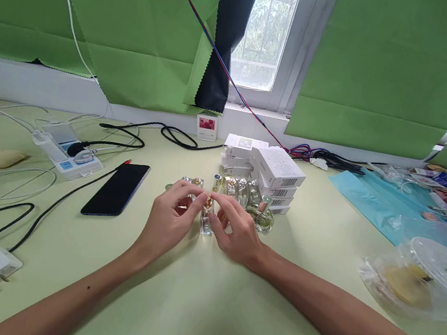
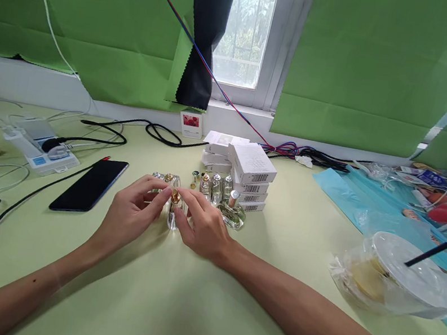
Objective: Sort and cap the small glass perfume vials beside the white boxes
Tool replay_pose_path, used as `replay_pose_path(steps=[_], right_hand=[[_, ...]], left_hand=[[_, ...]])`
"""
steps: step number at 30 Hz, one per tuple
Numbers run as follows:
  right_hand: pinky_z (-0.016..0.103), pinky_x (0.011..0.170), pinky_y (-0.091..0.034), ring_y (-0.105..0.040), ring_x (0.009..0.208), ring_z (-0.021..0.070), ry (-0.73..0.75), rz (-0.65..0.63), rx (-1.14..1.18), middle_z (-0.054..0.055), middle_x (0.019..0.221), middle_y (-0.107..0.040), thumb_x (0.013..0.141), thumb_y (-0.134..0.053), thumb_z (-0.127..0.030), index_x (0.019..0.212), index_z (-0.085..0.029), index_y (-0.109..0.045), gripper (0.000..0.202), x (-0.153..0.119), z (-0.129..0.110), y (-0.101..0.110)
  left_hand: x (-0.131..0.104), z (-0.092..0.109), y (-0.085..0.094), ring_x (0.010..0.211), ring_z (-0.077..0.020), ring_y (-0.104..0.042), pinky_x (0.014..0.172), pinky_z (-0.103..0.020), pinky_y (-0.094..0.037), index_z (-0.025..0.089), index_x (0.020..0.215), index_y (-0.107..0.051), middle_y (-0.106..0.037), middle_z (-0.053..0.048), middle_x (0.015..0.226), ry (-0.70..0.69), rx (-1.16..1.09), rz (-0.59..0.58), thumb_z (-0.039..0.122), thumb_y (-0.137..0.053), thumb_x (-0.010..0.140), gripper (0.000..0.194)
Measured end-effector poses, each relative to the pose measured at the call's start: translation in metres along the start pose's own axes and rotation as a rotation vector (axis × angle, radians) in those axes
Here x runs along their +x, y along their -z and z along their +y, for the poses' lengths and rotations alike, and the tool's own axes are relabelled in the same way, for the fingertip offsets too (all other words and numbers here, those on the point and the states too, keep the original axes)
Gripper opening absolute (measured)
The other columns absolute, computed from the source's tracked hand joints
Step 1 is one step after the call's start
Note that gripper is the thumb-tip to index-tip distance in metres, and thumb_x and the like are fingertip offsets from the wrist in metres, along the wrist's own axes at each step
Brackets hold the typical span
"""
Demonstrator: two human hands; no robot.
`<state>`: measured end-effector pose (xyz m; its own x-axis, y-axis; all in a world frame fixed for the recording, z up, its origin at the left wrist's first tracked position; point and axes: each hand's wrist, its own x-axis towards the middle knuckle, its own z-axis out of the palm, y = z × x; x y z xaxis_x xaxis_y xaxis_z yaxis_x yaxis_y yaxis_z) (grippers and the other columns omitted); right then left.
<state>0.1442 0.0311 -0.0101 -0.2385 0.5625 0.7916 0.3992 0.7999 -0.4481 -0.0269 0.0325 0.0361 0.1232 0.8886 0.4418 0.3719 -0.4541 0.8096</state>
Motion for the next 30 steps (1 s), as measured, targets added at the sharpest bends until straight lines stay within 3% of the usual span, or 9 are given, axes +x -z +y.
replay_pose_path(steps=[6,13,17,22,27,30], right_hand=[[0.029,0.061,-0.059,-0.06,0.061,0.0101,-0.003,0.008,-0.027,0.01,0.118,-0.068,0.099,-0.057,-0.028,0.14,-0.023,-0.047,0.043,-0.002,0.001,0.001],[0.033,0.071,-0.06,-0.07,0.085,0.0189,-0.03,-0.025,-0.073,0.012,0.122,-0.068,0.09,-0.071,-0.042,0.146,-0.023,-0.04,0.067,-0.001,0.001,0.002],[0.03,0.067,-0.058,-0.066,0.072,0.0147,-0.076,-0.031,-0.034,0.011,0.121,-0.07,0.088,-0.072,-0.036,0.145,-0.023,-0.041,0.066,-0.001,0.0,0.002],[0.026,0.054,-0.052,-0.049,0.047,0.0064,-0.137,-0.05,0.028,0.01,0.119,-0.071,0.085,-0.069,-0.025,0.142,-0.022,-0.042,0.064,-0.002,-0.001,0.003],[0.026,0.055,-0.053,-0.062,0.057,0.0115,-0.159,-0.073,-0.007,0.008,0.111,-0.073,0.085,-0.067,-0.024,0.143,-0.025,-0.041,0.063,-0.003,-0.002,0.004],[0.026,0.053,-0.053,-0.061,0.053,0.011,-0.163,-0.081,-0.004,0.007,0.108,-0.074,0.085,-0.067,-0.024,0.144,-0.025,-0.04,0.065,-0.003,-0.002,0.005]], left_hand=[[0.001,0.003,0.002,0.065,-0.0089,-0.058,0.05,-0.02,-0.047,0.02,0.089,-0.07,-0.062,-0.003,0.094,0.021,-0.02,0.036,0.04,-0.062,0.094,0.022],[0.002,0.004,0.006,0.071,-0.0116,-0.061,0.051,-0.02,-0.049,0.02,0.087,-0.069,-0.061,-0.003,0.093,0.033,-0.021,0.104,0.041,-0.064,0.092,0.022],[0.003,0.004,0.006,0.07,-0.0112,-0.061,0.051,-0.021,-0.049,0.02,0.086,-0.068,-0.061,-0.003,0.093,0.038,-0.024,0.118,0.042,-0.063,0.092,0.023],[0.004,0.005,0.008,0.072,-0.0114,-0.061,0.052,-0.02,-0.05,0.02,0.087,-0.069,-0.061,-0.002,0.092,0.028,-0.011,0.14,0.041,-0.063,0.093,0.023],[0.005,0.007,0.011,0.072,-0.0119,-0.061,0.055,-0.021,-0.051,0.02,0.086,-0.069,-0.061,-0.002,0.09,-0.002,0.004,0.164,0.042,-0.062,0.092,0.024],[0.006,0.005,0.012,0.073,-0.0118,-0.061,0.058,-0.021,-0.052,0.019,0.086,-0.069,-0.062,-0.003,0.09,-0.018,0.003,0.173,0.041,-0.062,0.093,0.024]])
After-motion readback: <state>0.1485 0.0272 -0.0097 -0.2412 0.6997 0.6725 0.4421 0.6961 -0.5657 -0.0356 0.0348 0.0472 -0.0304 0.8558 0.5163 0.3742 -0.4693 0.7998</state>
